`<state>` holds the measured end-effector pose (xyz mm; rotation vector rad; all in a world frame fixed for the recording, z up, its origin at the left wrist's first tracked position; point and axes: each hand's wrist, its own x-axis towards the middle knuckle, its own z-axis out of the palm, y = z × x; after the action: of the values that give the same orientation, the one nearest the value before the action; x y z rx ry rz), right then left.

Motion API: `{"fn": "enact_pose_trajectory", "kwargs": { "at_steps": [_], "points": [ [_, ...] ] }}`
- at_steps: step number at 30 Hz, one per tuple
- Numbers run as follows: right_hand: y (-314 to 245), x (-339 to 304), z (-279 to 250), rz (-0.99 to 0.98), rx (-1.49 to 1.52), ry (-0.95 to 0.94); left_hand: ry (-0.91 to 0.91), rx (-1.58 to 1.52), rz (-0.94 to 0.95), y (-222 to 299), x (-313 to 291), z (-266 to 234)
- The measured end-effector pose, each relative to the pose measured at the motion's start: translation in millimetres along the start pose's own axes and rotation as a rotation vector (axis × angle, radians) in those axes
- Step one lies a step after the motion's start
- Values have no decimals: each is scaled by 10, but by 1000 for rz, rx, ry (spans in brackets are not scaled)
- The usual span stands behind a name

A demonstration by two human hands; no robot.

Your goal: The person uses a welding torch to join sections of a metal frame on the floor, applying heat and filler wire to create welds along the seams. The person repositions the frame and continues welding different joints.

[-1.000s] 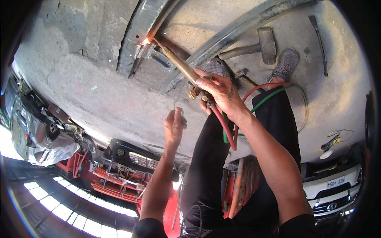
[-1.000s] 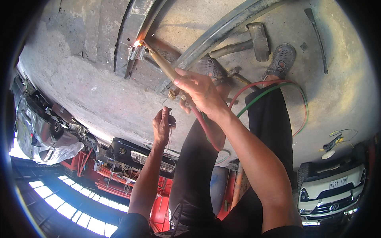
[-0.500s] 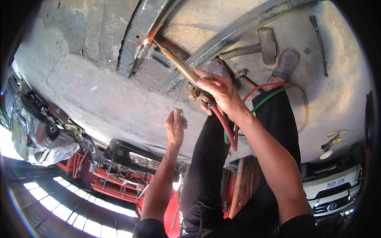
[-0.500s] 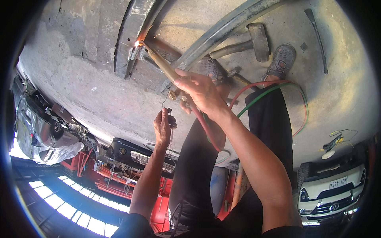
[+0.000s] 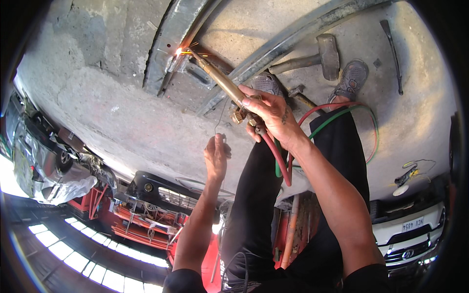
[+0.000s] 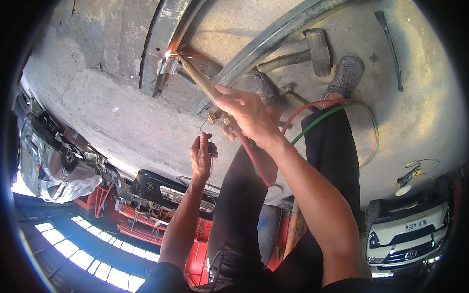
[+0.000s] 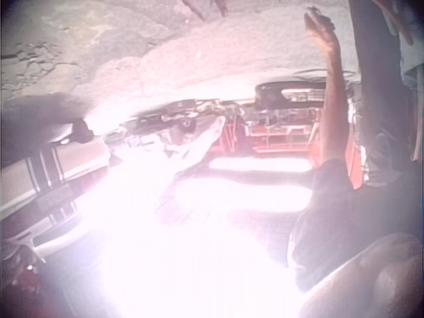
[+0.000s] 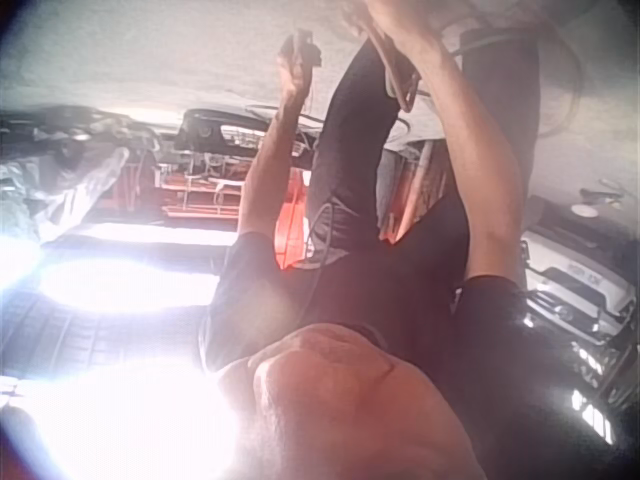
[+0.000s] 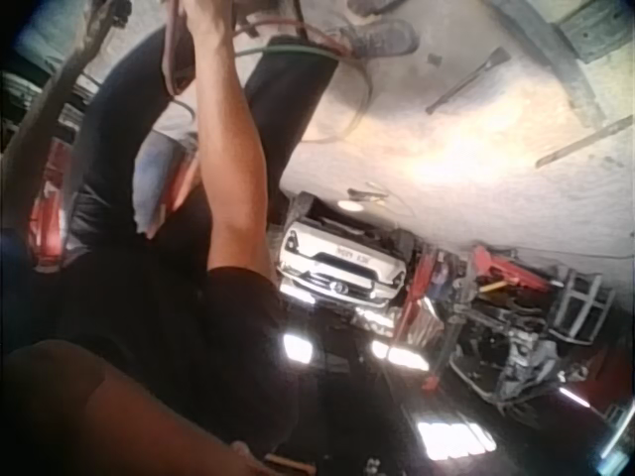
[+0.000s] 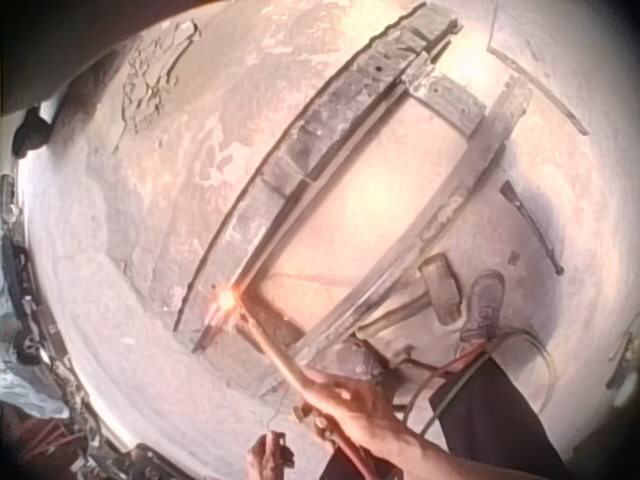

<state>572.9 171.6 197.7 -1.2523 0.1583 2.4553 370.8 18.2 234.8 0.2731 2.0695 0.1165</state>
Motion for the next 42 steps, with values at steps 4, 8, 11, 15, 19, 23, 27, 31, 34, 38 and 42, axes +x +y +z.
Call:
{"fn": "enact_pose_trajectory", "kwargs": {
  "at_steps": [4,8,11,15,19,23,27,31,34,38,42],
  "points": [
    [-12,-6,7,-1,0,0,3,5,6,8,0,4],
    [-23,-5,7,-5,1,-7,-38,3,-15,7,7,-19],
    [-16,2,1,-5,-4,-2,3,3,-14,52,-8,20],
    [-22,0,5,0,14,-5,4,2,-22,54,-6,18],
    [-16,6,-4,-4,20,-10,7,9,-24,74,-19,14],
    [-31,0,4,5,2,-5,16,-2,-35,63,-17,25],
    [-3,13,-15,-2,15,-6,7,-2,-28,62,-14,21],
    [-11,9,-9,-4,1,4,-26,-5,-22,2,3,-16],
    [-17,3,0,10,2,8,-38,-6,-21,-16,8,-27],
    [-16,5,-1,-1,-1,2,-26,-6,-10,14,-11,-24],
    [-29,4,2,3,-4,12,-22,-3,-10,5,-22,-16]
  ]
}}
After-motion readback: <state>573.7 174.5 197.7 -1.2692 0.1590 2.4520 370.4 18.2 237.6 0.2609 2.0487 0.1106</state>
